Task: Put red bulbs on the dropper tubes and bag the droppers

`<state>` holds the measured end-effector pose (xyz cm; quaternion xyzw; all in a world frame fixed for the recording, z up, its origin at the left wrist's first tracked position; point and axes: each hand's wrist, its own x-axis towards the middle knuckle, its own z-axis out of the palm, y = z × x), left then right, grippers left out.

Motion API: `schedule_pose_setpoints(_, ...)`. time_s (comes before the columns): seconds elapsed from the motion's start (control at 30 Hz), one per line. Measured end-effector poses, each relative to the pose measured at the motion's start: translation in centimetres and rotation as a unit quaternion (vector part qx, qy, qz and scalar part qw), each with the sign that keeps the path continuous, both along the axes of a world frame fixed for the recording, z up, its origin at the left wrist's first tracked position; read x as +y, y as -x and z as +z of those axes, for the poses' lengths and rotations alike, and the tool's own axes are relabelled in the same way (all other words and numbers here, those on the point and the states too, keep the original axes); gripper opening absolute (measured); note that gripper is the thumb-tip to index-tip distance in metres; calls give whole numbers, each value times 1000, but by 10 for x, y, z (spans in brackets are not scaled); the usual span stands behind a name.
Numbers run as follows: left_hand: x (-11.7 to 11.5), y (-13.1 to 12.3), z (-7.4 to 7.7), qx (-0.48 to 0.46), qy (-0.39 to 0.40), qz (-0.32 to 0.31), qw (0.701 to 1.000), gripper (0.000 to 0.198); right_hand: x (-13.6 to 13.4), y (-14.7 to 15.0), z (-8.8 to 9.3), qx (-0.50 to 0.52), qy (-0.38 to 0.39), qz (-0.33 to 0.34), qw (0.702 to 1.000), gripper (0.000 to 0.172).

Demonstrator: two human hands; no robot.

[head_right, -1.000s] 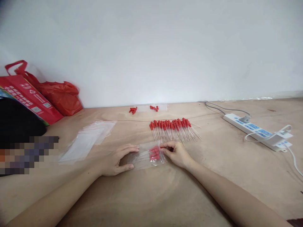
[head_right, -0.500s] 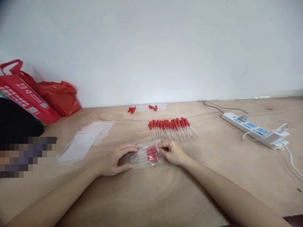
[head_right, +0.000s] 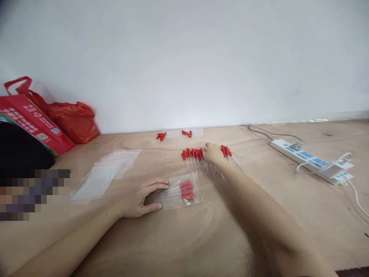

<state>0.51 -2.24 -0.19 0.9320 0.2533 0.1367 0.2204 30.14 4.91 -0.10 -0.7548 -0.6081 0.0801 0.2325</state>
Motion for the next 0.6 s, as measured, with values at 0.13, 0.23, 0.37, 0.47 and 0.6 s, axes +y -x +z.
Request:
schedule_pose_setpoints(0.13,0,0,-1,0,-2,2,1000,43,17,7,-4,-6,34,-18,999,20)
schedule_pose_setpoints(0.23,1,1,-2,0,-3,-3,1000,43,17,5,-4,2,31,-18,999,16)
schedule_pose_setpoints(0.37,0,2,-2,14,-7,-1,1000,43,8,-7,7,26,-11,-18,999,15)
schedule_pose_setpoints(0.47,0,2,0,44,-5,-4,999,43,-8,-20,17,62,-61,-23,996,18)
schedule_pose_setpoints(0.6,0,1,2,69,1,-7,998,44,-41,-31,13,338,-172,11,925,22)
